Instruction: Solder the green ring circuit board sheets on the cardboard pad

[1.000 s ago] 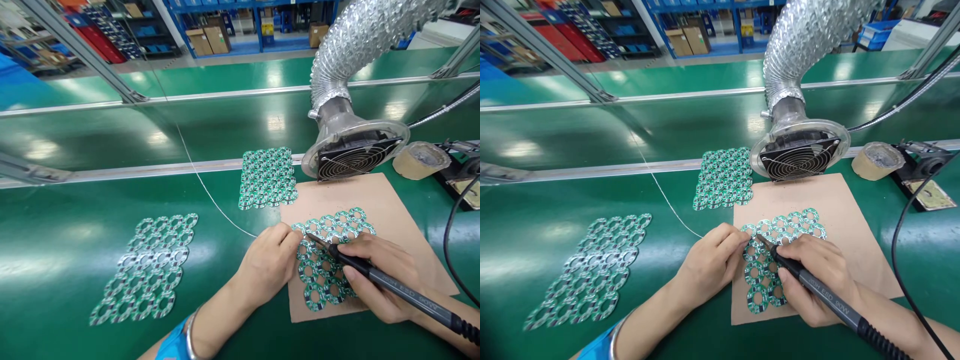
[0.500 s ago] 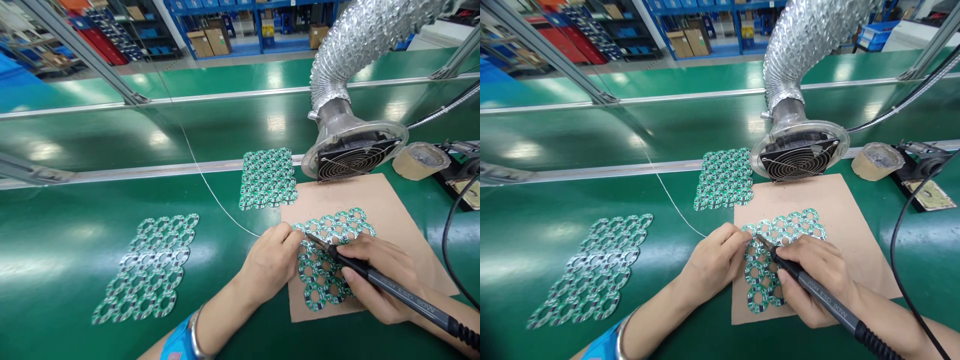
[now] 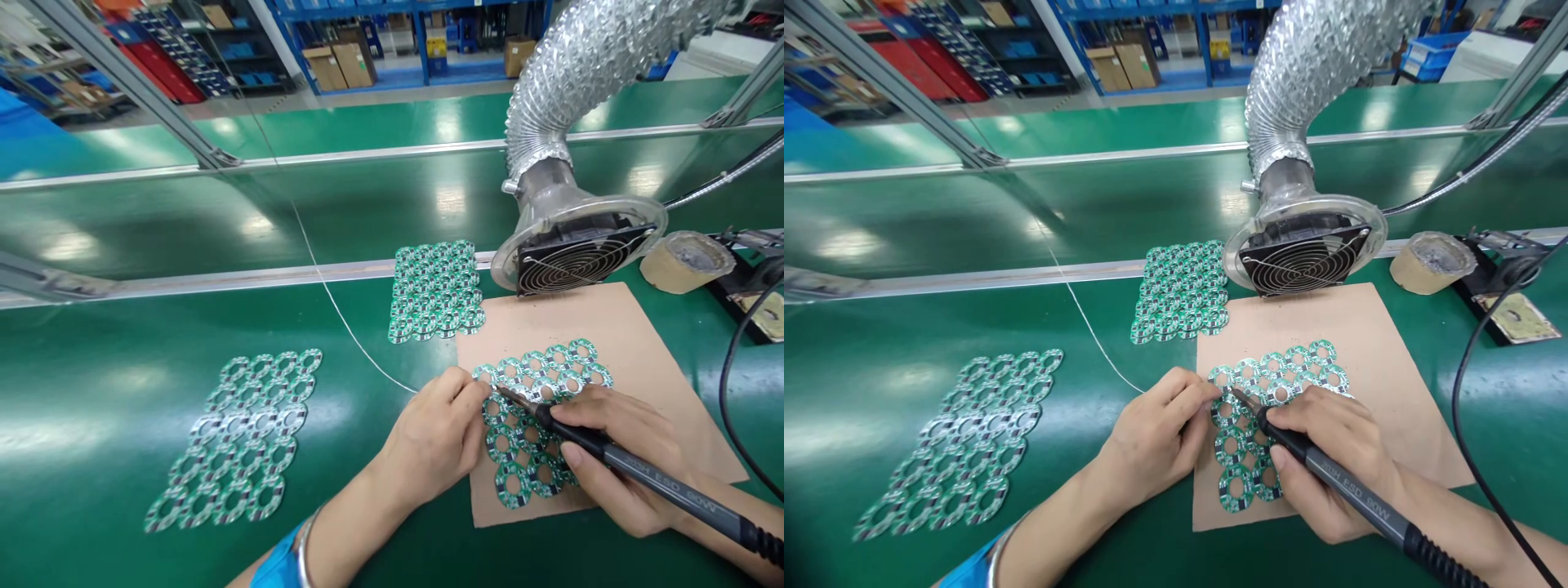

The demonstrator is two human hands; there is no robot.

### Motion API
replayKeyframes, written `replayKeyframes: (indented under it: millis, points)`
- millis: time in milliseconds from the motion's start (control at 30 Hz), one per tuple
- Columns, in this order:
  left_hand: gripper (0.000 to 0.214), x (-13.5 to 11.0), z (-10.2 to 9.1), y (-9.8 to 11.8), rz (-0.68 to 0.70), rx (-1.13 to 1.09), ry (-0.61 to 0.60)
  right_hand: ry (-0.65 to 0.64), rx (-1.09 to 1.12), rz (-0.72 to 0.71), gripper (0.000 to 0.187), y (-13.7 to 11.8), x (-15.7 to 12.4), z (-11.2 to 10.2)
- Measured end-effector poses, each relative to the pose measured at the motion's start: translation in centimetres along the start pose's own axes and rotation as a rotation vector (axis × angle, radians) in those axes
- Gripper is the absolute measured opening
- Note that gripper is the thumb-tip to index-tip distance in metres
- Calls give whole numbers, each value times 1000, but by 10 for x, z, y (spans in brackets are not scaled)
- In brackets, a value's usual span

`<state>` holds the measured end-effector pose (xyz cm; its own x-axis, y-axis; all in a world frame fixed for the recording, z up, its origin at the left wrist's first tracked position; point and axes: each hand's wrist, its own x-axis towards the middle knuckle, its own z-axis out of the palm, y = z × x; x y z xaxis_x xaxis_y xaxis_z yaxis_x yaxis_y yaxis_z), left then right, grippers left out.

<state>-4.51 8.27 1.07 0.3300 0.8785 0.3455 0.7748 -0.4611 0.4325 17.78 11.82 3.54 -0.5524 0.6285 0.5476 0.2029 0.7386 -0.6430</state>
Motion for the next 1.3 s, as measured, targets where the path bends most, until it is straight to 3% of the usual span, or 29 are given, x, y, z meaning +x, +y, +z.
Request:
replayKeyframes:
  millis: [367,700,900,1067,1300]
  points:
    - [21,1,-1,3,66,144,-2,-2,-10,-24,34,-2,2,1]
    - [20,-2,1,3,66,132,-10,-5,16,2,36,-1,-1,2]
    - [8,-2,-4,1,-20,122,34,24,21,4,32,-1,2,-2]
    - [16,-2,-11,2,-82,151,4,16,53,53,30,2,-5,-6]
    - [14,-5,-22,12,-177,21,-2,27,35,77,28,10,-12,-4]
